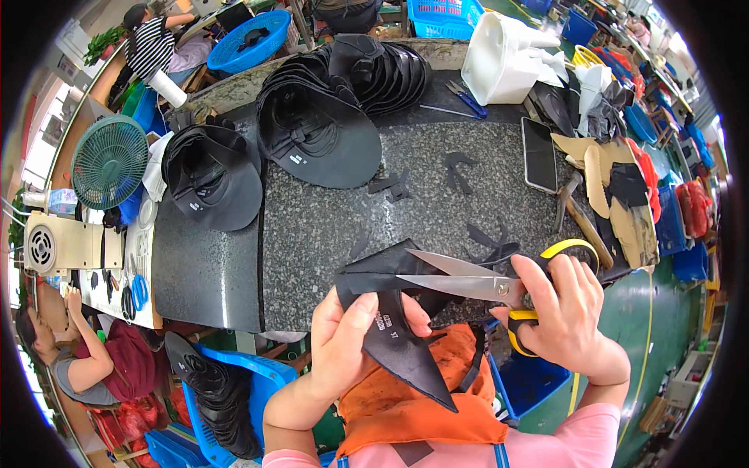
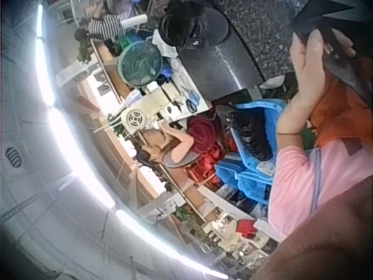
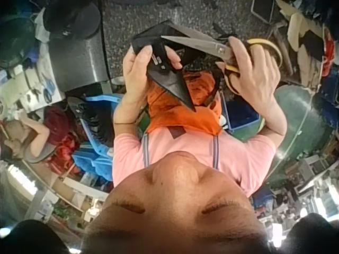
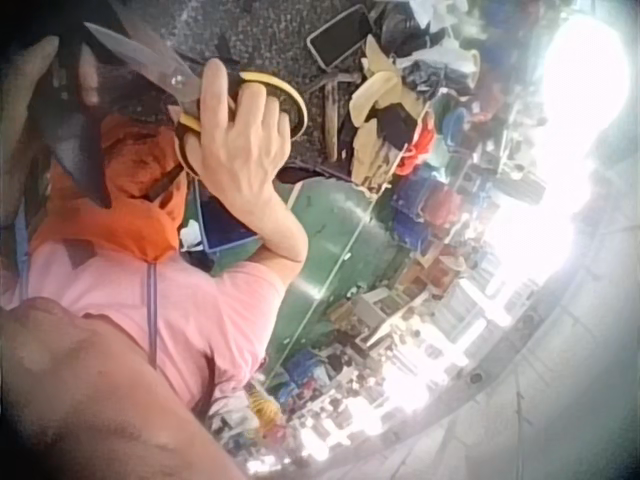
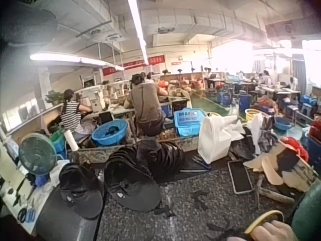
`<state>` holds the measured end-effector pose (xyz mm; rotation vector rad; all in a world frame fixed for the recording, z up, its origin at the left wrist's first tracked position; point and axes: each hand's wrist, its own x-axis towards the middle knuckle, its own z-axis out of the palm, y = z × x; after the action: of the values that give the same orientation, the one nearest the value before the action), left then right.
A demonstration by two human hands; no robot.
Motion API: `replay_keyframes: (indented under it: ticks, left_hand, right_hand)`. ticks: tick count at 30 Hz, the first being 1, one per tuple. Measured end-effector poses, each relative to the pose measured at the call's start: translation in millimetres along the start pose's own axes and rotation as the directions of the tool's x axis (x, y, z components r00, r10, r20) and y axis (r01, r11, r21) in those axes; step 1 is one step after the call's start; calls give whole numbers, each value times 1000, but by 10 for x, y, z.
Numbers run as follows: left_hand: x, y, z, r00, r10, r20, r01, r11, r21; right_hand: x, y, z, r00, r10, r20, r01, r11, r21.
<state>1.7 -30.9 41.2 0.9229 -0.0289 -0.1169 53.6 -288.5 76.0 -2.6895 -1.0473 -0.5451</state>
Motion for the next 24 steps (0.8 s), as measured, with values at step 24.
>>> replay_keyframes:
  ticks: [24]
  left_hand:
    - [-5,-95,163,966,174,-188,-116,951,287]
  right_hand:
    - [-44,-48,-118,999,-43,-15,40,984,-174]
